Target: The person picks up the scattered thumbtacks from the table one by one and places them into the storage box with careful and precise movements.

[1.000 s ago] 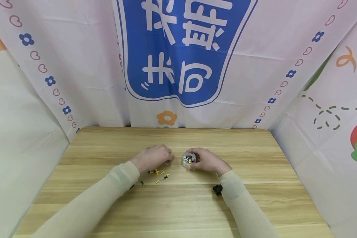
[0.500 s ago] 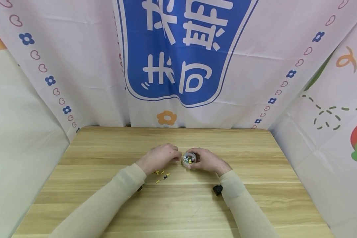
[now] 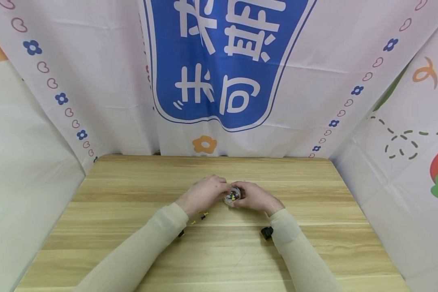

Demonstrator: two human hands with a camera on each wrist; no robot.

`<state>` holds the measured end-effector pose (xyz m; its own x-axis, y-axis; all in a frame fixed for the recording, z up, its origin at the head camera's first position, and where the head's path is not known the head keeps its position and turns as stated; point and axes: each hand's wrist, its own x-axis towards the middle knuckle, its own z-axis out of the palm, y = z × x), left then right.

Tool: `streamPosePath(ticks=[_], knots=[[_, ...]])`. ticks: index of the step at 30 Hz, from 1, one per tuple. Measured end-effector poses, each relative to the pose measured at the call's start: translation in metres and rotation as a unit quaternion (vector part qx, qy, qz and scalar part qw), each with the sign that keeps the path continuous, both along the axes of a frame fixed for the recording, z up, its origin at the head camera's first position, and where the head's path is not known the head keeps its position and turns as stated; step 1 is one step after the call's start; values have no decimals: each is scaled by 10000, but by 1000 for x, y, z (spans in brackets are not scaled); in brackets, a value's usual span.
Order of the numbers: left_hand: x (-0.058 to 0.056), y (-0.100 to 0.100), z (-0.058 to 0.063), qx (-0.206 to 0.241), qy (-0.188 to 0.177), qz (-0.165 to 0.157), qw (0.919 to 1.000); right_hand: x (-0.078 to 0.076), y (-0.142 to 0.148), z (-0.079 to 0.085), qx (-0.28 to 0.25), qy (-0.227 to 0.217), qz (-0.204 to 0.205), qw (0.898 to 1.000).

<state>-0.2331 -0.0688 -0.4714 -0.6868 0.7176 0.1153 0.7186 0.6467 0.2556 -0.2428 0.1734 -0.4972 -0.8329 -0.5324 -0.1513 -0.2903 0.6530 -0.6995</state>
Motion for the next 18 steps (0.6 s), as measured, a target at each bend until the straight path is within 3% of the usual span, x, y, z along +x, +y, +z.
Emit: streamPosePath(ticks=[7,18], knots=[[0,6,-2,176,71,-97,9998,-1,0,-1,-51,17,-5,10000],[0,7,-4,101,93,-109,9998,0,0,-1,-87,7,0,10000]])
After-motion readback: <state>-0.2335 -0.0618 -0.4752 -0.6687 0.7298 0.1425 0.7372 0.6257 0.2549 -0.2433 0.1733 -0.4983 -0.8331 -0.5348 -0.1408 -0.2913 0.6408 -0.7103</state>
